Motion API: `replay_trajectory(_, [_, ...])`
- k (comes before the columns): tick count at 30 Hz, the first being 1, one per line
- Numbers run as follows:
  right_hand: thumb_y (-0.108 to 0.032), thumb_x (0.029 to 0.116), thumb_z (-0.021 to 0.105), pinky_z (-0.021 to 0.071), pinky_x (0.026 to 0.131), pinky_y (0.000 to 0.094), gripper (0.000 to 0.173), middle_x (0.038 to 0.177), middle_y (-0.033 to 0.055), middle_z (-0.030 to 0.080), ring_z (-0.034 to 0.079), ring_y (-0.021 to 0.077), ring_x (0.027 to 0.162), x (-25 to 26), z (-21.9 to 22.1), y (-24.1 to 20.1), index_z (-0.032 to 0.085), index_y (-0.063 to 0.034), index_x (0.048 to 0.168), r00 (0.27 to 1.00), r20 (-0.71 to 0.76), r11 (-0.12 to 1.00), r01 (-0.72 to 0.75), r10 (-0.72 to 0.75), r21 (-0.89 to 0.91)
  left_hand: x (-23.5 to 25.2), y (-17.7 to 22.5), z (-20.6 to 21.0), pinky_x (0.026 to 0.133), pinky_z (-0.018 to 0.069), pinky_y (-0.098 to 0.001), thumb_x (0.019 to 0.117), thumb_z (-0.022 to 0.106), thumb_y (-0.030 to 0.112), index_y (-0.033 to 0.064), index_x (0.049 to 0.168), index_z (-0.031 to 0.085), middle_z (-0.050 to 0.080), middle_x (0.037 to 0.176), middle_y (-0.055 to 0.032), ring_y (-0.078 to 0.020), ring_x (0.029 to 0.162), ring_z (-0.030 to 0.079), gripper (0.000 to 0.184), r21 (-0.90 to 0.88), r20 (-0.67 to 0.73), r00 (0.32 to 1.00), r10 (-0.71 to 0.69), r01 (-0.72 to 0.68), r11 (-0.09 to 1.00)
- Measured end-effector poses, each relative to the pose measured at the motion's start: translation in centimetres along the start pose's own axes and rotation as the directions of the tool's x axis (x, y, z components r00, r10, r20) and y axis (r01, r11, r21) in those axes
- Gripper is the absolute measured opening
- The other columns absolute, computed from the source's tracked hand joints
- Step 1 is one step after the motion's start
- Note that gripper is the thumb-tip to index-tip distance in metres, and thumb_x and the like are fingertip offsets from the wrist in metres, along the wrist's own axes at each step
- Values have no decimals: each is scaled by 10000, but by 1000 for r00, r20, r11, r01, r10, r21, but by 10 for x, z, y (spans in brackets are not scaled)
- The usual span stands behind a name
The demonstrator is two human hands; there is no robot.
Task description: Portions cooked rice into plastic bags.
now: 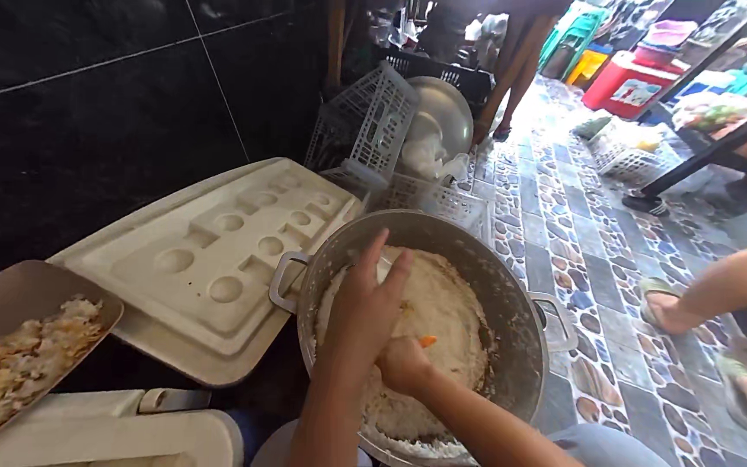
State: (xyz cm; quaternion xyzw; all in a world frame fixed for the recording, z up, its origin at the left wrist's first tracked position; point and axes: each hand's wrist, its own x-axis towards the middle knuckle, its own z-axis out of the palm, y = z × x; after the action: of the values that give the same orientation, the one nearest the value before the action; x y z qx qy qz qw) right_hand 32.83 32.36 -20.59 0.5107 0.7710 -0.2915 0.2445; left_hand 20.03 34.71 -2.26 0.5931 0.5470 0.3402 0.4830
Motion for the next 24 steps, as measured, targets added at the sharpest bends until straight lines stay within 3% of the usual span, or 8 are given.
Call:
replay_trajectory(3, [-166, 953, 600, 481, 844, 730, 443, 1177, 245, 678, 641, 496, 1091, -2, 9, -10, 566, -158, 1394, 986, 139, 996, 93, -91, -7, 2, -1, -3, 980, 475, -618, 996, 425, 685, 418, 1629, 217, 488, 1553, -55, -317, 1300, 565, 718, 19, -29, 1000, 12, -11, 1000])
replay_trajectory(7, [-253, 994, 560, 494, 750, 737, 378, 1056, 219, 709, 672, 491, 993, -48, 10, 21, 590, -217, 1368, 963, 235, 991, 134, -133, 12, 7, 0, -5, 933, 520, -551, 969, 394, 744, 451, 1620, 223, 502, 1543, 9, -233, 1234, 611, 734, -6, -47, 998, 42, -43, 999])
replay_trajectory(9, [-276, 1012, 531, 504, 744, 722, 351, 1023, 189, 720, 687, 458, 968, -72, 17, 44, 608, -250, 1353, 968, 195, 986, 146, -160, 86, 7, 2, -6, 1030, 464, -576, 980, 401, 722, 416, 1610, 294, 498, 1551, 23, -223, 1328, 558, 708, 5, -23, 998, 64, -64, 998])
replay_trajectory(13, [-277, 1022, 535, 511, 846, 698, 357, 1116, 147, 729, 696, 378, 1020, -85, 25, 82, 648, -262, 1360, 979, 152, 911, 61, -134, 409, 7, -1, -8, 950, 504, -574, 986, 417, 702, 326, 1525, 497, 636, 1394, -17, -234, 1199, 637, 662, 107, 6, 997, 71, -72, 992])
replay_trajectory(16, [-239, 1022, 537, 537, 751, 570, 350, 988, 172, 701, 672, 311, 821, -72, 28, 99, 640, -142, 1342, 998, 37, 770, 14, -49, 637, 8, -5, -9, 1028, 466, -592, 1001, 411, 681, 316, 1556, 453, 546, 1512, 4, -246, 1294, 589, 665, 199, 76, 997, 28, -43, 979])
replay_trajectory(19, [-308, 1020, 523, 536, 823, 636, 380, 1052, 160, 708, 693, 350, 930, -78, 9, 108, 591, -190, 1374, 987, -42, 818, -106, 156, 566, 12, -9, -9, 1002, 465, -626, 982, 401, 715, 385, 1602, 337, 557, 1499, -30, -302, 1265, 604, 705, 236, 61, 998, 8, -22, 972])
replay_trajectory(22, [-281, 1004, 545, 476, 590, 417, 308, 802, 65, 616, 557, 183, 633, -86, 0, 113, 641, -127, 1252, 975, -74, 656, -83, 208, 750, 16, -19, -10, 1057, 440, -611, 999, 387, 697, 366, 1629, 259, 413, 1618, 2, -289, 1359, 536, 724, 179, 27, 999, 39, -44, 983])
replay_trajectory(24, [-268, 1007, 529, 411, 522, 349, 271, 714, 19, 543, 479, 137, 552, -93, -5, 111, 622, -122, 1216, 968, 0, 564, -146, 251, 813, 17, -26, -12, 1028, 462, -614, 1021, 386, 662, 339, 1637, 244, 393, 1628, -35, -317, 1354, 534, 709, 100, -25, 999, 45, -42, 994])
